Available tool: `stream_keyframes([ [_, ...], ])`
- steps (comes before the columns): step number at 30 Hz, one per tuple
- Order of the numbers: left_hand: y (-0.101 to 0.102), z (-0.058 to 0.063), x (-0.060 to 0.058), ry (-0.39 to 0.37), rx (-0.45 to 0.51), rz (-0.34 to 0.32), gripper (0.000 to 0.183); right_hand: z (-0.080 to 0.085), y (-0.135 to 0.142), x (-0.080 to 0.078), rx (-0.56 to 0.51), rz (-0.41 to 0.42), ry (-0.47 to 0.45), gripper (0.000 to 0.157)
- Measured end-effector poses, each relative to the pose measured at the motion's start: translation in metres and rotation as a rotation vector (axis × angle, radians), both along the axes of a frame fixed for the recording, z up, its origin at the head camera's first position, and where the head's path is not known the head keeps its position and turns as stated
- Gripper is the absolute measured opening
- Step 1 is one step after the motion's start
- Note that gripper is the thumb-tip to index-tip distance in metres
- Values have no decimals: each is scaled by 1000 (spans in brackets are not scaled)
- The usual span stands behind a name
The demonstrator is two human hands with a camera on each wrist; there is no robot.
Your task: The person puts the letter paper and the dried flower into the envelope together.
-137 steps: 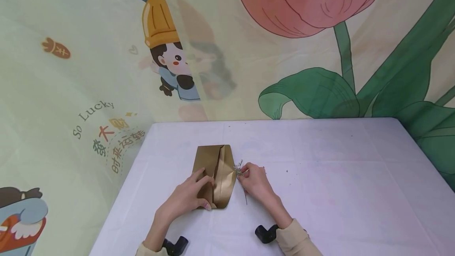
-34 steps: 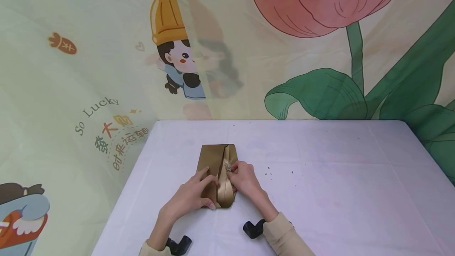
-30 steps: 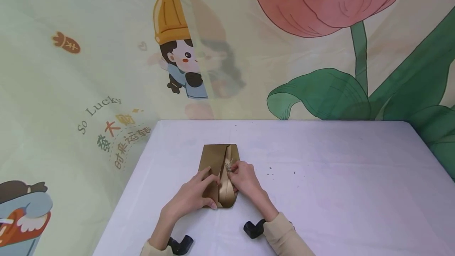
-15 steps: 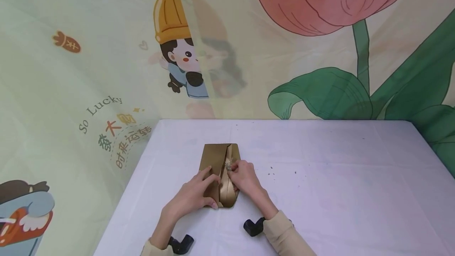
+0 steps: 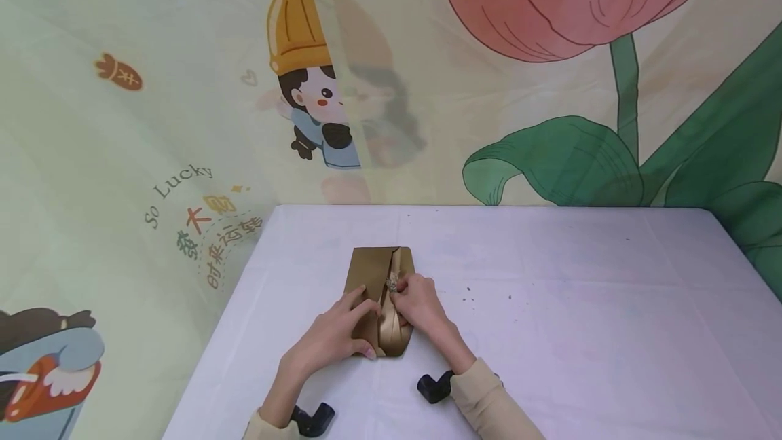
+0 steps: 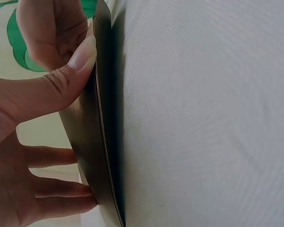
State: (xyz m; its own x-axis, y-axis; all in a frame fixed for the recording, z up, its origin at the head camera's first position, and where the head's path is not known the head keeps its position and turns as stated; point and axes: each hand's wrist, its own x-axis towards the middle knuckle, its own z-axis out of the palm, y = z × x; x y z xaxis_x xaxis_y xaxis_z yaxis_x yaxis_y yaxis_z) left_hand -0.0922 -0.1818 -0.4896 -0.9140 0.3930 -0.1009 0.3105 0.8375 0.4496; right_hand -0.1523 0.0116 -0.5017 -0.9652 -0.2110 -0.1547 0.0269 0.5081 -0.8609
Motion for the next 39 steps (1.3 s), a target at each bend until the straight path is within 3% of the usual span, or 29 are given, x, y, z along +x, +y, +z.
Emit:
stream_keyframes([
  [23,-1,-1,-1,6,-17,1,62,-3,-10,-3,3,-11,-1,16],
  [33,-1,-1,-1,-1,-9,1,61,-6,-12,-4,69,7,106,11],
  [39,-1,0,-1,-2,-9,1,61,-8,-16,-4,9,16,74,13],
])
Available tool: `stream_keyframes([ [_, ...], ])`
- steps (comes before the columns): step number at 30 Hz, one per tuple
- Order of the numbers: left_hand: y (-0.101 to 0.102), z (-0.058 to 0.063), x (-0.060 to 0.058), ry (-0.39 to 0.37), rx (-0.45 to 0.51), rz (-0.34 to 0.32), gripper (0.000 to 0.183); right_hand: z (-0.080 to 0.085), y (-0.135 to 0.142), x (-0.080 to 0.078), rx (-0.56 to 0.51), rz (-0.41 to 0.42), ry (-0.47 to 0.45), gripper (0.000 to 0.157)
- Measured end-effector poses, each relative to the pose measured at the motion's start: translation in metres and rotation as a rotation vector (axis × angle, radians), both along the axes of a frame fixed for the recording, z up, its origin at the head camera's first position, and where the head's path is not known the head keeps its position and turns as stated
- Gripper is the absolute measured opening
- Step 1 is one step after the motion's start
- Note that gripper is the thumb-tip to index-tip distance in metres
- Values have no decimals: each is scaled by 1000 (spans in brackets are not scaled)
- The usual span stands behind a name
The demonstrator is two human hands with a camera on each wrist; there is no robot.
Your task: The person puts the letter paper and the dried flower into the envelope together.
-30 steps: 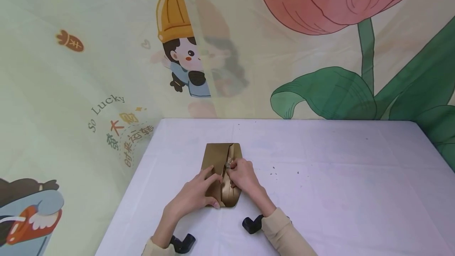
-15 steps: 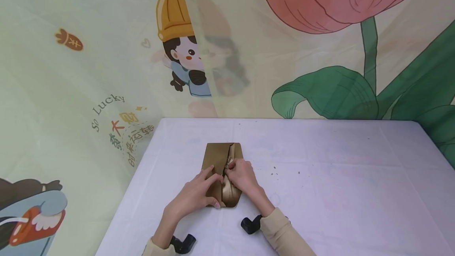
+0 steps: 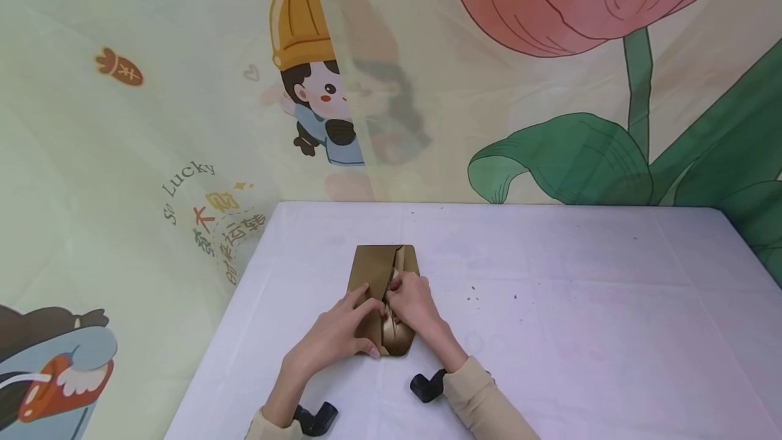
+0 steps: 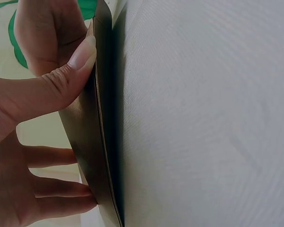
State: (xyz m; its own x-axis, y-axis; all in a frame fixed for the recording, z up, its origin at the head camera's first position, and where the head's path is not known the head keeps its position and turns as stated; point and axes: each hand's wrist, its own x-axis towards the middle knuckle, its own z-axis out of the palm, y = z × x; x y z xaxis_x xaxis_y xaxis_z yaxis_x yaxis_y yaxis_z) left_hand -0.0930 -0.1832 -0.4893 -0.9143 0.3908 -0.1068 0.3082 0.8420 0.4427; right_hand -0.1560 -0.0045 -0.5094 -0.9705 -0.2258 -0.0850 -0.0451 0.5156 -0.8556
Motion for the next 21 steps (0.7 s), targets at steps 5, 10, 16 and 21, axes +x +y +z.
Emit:
stream_keyframes([
  [5,0,0,0,2,-4,0,61,1,-1,1,-20,-1,7,13],
  [10,0,-1,0,5,-8,-6,60,1,-3,1,-14,-3,3,13],
  [16,0,-2,-1,13,-13,-11,59,1,-5,0,-6,-6,-3,16],
  [21,0,-1,-1,23,-12,-13,59,0,-7,1,-13,-10,9,17],
])
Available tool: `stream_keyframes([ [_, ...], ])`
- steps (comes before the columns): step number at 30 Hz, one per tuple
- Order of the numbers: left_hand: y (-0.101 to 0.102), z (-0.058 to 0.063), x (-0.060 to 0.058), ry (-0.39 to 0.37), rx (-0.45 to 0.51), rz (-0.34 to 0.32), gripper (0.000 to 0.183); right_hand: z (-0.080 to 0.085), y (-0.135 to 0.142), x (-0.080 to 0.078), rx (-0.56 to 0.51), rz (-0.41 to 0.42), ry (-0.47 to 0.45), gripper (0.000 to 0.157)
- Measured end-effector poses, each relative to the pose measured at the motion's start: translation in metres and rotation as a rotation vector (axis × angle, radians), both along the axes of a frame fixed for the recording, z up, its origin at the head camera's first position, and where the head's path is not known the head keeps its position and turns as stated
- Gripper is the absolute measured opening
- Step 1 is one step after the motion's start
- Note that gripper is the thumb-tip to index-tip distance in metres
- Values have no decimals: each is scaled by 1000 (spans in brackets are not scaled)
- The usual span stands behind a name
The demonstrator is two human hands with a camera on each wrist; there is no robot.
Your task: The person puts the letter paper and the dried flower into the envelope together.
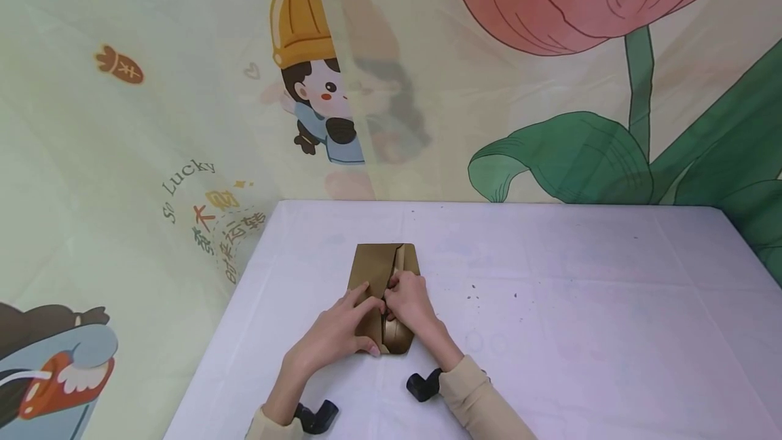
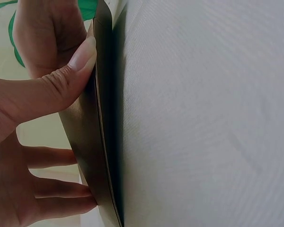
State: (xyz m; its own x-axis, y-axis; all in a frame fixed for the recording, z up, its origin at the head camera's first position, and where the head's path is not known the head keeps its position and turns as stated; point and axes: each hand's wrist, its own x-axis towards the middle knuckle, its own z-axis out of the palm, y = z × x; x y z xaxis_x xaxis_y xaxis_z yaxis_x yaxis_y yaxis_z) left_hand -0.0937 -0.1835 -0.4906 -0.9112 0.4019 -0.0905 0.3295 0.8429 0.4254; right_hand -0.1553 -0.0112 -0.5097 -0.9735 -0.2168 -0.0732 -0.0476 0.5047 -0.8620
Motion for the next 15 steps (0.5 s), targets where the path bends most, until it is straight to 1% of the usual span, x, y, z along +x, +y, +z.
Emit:
stream_keyframes([
  [4,1,-1,0,2,-3,1,58,0,1,0,0,0,13,18],
  [9,1,-1,0,1,0,1,57,-1,1,0,36,3,47,16],
  [12,1,-1,0,-3,1,-1,57,-1,1,0,44,26,60,14],
  [15,0,1,0,-11,-2,3,58,-2,3,-1,14,63,33,15],
])
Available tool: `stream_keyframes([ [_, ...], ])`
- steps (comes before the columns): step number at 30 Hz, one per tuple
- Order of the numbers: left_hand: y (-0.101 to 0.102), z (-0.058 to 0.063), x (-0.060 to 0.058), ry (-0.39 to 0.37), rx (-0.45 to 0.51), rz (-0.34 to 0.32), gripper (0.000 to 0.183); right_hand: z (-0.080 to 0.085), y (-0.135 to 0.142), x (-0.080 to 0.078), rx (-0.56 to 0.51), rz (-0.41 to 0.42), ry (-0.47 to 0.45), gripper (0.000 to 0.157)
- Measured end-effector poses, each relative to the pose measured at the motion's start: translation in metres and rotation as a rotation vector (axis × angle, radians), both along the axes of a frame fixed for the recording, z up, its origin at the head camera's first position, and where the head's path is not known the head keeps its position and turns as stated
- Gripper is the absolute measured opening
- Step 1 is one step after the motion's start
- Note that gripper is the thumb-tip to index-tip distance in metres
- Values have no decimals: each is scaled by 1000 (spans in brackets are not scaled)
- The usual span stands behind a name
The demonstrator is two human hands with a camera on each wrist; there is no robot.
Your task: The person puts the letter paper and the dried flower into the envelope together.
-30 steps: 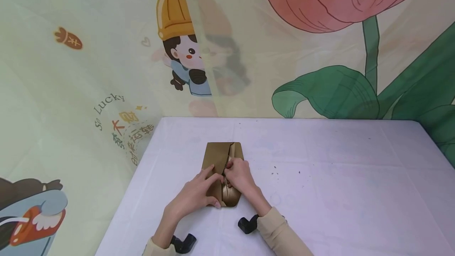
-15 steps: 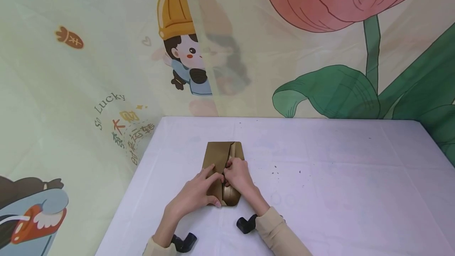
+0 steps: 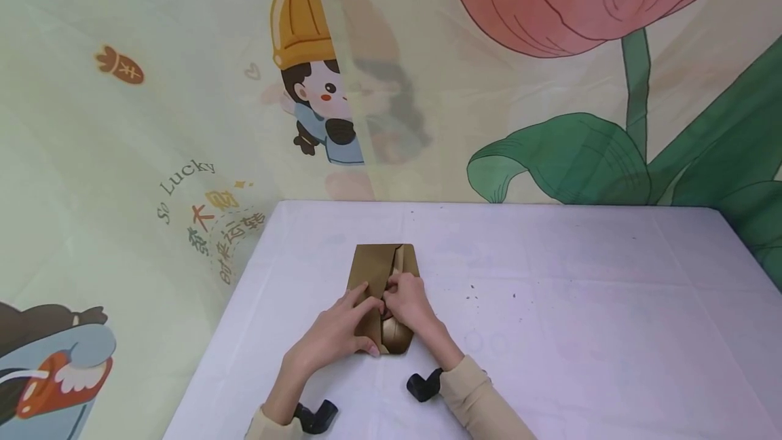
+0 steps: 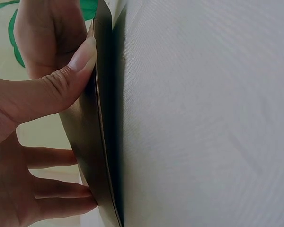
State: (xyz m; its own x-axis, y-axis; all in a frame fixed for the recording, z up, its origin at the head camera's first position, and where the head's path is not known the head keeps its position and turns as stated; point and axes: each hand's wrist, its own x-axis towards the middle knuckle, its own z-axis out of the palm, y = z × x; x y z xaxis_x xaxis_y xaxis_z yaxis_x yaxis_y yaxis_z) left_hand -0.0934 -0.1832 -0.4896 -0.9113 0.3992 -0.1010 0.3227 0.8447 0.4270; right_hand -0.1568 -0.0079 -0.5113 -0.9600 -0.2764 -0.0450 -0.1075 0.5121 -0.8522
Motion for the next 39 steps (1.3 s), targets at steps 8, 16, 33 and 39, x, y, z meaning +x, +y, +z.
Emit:
stream_keyframes([
  [8,3,7,1,-20,-1,12,59,2,14,1,-233,110,-218,22],
  [16,8,7,3,-55,-6,11,60,5,18,6,-200,107,-203,25],
  [33,15,4,7,-39,-37,44,85,5,27,12,-179,49,-161,22],
  [39,16,3,10,-15,-72,38,85,1,31,15,-38,58,143,18],
])
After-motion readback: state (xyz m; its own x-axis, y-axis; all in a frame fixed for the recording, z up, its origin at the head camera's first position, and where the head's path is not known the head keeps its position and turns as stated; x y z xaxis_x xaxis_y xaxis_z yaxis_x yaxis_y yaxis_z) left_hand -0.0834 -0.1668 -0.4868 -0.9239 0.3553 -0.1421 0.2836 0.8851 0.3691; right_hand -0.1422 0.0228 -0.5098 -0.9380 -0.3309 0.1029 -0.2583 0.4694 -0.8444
